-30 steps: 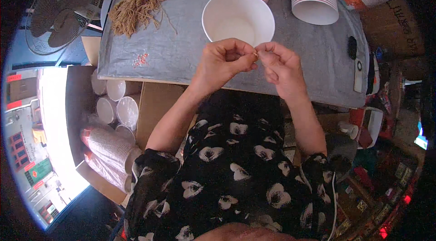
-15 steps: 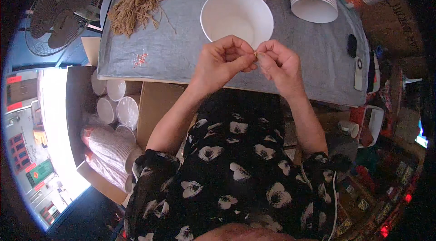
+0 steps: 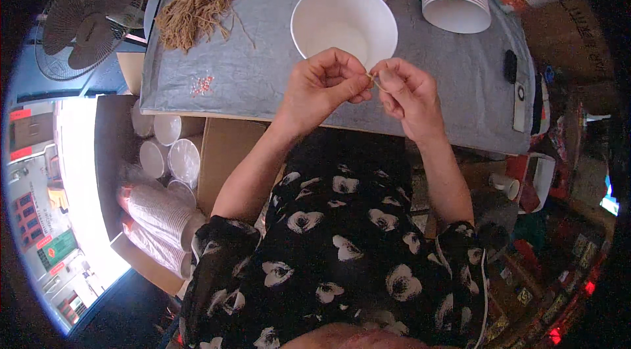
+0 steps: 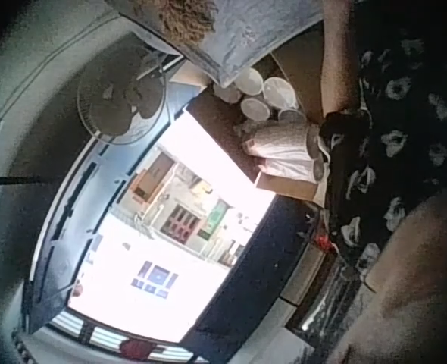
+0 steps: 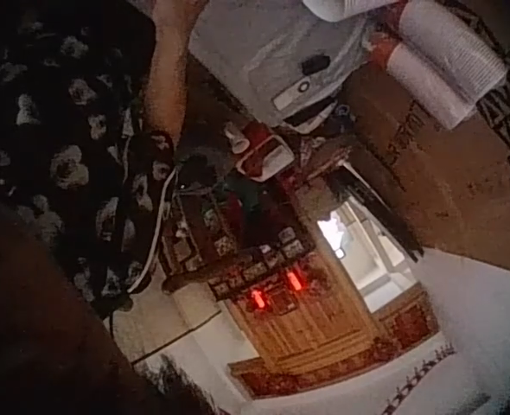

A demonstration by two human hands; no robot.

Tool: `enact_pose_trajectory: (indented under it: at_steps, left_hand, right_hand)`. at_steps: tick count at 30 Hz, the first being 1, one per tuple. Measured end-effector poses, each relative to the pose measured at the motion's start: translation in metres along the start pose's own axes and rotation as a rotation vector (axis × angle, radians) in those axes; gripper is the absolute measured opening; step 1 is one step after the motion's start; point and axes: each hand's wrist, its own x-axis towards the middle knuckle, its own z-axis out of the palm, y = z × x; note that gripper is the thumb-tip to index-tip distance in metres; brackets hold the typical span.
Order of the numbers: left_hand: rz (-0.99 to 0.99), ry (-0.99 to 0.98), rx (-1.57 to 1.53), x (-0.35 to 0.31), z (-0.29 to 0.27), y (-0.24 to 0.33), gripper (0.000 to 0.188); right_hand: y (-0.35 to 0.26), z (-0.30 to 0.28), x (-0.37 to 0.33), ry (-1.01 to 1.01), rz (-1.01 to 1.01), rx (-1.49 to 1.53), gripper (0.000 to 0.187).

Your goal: Tying strings to paper cups for packaging.

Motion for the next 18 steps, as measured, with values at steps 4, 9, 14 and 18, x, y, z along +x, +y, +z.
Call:
enact_pose_trajectory:
  at_steps: [4, 9, 14, 18]
  left_hand:
    - [0.004, -0.011, 0.015, 0.0009, 0.0003, 0.0002, 0.01]
    - [-0.005, -0.032, -0.009, 0.0002, -0.0002, 0.0018, 0.009]
    - [-0.063, -0.052, -0.049, -0.0016, 0.0013, 0.0057, 0.011]
    - [-0.072, -0.058, -0.023, -0.0021, 0.0035, 0.0083, 0.021]
  right_hand:
    - [0.0031, 0.0015, 0.0032, -0.005, -0.071, -0.051, 0.017]
    - [0.0029, -0.0006, 0.0027, 0.017, 0.006, 0.073, 0.015]
    - [0.0004, 0.0046, 0.0013, 0.056, -0.05, 0.032, 0.014]
    - [-0.005, 0.0085, -0.0006, 0.111, -0.098, -0.114, 0.014]
